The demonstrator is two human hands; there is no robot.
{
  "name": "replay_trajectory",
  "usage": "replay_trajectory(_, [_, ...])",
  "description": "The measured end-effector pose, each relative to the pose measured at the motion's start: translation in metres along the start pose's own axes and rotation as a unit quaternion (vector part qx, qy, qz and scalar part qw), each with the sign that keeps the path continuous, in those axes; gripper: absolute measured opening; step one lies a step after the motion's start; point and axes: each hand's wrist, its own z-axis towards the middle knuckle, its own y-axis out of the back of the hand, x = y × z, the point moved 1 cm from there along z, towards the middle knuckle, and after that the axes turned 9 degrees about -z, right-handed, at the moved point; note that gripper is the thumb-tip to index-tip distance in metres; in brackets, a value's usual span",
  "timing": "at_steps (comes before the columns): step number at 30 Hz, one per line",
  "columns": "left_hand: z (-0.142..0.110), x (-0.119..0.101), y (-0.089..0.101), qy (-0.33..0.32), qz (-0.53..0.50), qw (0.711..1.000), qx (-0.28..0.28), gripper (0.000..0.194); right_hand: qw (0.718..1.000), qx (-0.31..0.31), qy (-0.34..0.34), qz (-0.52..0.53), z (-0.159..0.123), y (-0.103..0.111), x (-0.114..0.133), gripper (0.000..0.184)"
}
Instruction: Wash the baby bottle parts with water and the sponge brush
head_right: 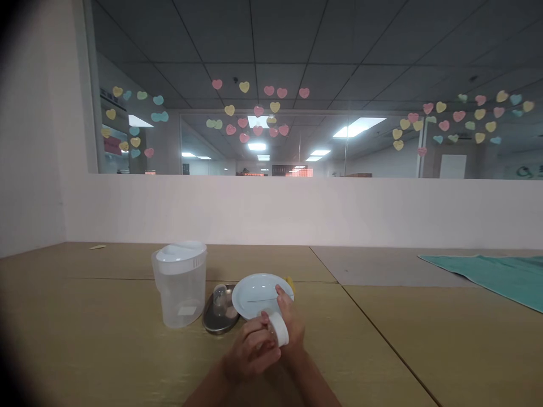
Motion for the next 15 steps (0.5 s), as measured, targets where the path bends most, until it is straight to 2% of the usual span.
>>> replay_trajectory(3, [-0.001,0.001,-0.001,-0.013,0.016,1.000,-0.008,0.022,0.999,-0.032,0.026,0.010,-0.001,0.002,-0.005,0.058])
replay_trajectory(8, [-0.007,0.010,-0.007,0.043,0.043,0.998,-0.014,0.021,0.991,0.000,0.137,-0.010,0.008,0.009,-0.006,0.040])
replay_trajectory(11, [-0.009,0.013,-0.009,0.059,0.043,0.997,-0.022,0.022,0.990,0.015,0.137,-0.029,0.012,0.011,-0.004,0.038])
replay_trajectory(15, [-0.009,0.013,-0.006,0.047,0.029,0.998,-0.018,0.020,0.990,0.016,0.130,-0.055,0.017,0.013,-0.003,0.035])
